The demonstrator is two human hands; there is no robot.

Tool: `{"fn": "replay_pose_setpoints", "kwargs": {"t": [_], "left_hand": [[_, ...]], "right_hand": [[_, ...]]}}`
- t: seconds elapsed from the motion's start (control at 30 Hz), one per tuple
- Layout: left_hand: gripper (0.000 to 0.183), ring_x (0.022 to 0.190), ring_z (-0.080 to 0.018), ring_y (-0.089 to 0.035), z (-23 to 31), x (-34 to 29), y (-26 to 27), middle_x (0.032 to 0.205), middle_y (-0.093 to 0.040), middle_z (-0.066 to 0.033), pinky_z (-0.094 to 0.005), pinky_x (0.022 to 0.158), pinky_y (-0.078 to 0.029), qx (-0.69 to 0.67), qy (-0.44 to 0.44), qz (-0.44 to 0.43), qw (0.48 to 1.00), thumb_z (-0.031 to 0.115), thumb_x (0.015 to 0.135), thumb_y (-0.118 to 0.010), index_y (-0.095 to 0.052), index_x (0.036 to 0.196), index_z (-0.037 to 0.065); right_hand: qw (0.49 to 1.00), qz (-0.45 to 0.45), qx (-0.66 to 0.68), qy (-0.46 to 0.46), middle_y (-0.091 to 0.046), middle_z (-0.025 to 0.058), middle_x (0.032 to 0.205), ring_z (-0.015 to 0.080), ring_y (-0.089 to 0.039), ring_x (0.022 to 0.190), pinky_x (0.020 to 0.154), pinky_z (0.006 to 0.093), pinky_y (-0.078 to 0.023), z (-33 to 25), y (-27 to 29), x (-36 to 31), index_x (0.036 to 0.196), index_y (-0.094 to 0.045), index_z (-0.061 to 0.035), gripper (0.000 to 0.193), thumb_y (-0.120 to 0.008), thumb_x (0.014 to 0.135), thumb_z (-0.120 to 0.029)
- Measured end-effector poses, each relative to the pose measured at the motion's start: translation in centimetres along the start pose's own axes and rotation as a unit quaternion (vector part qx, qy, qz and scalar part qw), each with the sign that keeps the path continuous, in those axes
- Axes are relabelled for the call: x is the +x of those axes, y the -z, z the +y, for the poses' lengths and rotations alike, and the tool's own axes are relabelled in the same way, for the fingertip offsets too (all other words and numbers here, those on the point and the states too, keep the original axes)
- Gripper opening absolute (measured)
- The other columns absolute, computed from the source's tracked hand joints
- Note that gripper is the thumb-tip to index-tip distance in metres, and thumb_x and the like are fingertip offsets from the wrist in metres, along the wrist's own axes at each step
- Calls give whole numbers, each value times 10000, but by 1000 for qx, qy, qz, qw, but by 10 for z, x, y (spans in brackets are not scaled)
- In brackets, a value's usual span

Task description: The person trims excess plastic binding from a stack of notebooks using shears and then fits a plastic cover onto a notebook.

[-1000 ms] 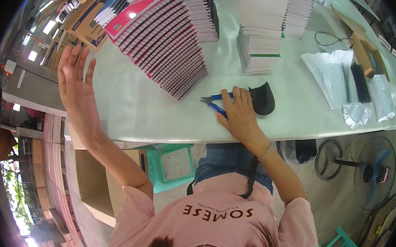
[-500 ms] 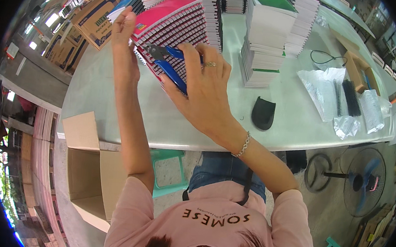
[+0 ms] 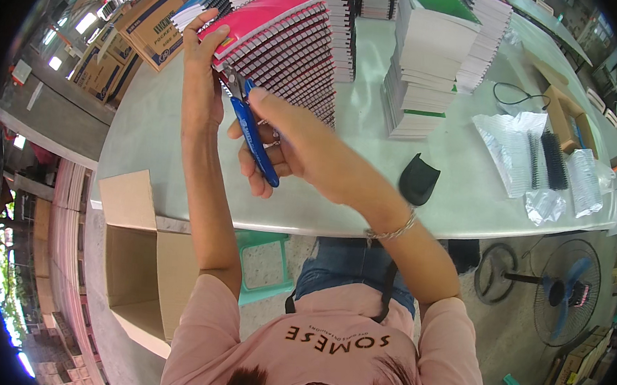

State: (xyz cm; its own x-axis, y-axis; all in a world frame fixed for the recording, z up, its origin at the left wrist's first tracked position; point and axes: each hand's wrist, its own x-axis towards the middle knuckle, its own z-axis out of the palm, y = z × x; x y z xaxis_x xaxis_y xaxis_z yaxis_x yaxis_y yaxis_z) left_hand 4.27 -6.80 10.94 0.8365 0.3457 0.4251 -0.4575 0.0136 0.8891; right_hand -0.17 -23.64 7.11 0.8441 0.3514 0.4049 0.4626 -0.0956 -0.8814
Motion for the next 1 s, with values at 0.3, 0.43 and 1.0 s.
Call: {"fn": "replay_pose_setpoints", "kwargs": {"t": [0.3,0.43,1.0], "left_hand": [[439,983,-169,-628,4,-1,-2,1105,-615,-109,-309,856,-507,-6,17,-1,1000,218,951,-610,-457,1347,108],[432,948,-160,-634,1,-1,-2,1083,-625,-104,-298,830,-510,-3,15,5,1000,221,947,-616,-466,1338,112],[408,1059,-160,-612,0,-5,-4,1165,-615,-72,-317,927,-480,0,18,16,1000,245,951,-633,-515,1326,134]], "right_hand": [[922,167,-290,193,-565,148,1079,323,-510,935,831,439,-393,15,-9,-8,1227,-570,-37,473,-716,880,-323],[895,190,-341,217,-593,147,1019,307,-542,882,782,411,-424,18,-9,-6,1211,-585,-26,446,-706,894,-315],[911,183,-308,203,-538,136,1080,324,-512,973,882,450,-385,30,-19,-11,1266,-575,-41,544,-760,828,-305]]}}
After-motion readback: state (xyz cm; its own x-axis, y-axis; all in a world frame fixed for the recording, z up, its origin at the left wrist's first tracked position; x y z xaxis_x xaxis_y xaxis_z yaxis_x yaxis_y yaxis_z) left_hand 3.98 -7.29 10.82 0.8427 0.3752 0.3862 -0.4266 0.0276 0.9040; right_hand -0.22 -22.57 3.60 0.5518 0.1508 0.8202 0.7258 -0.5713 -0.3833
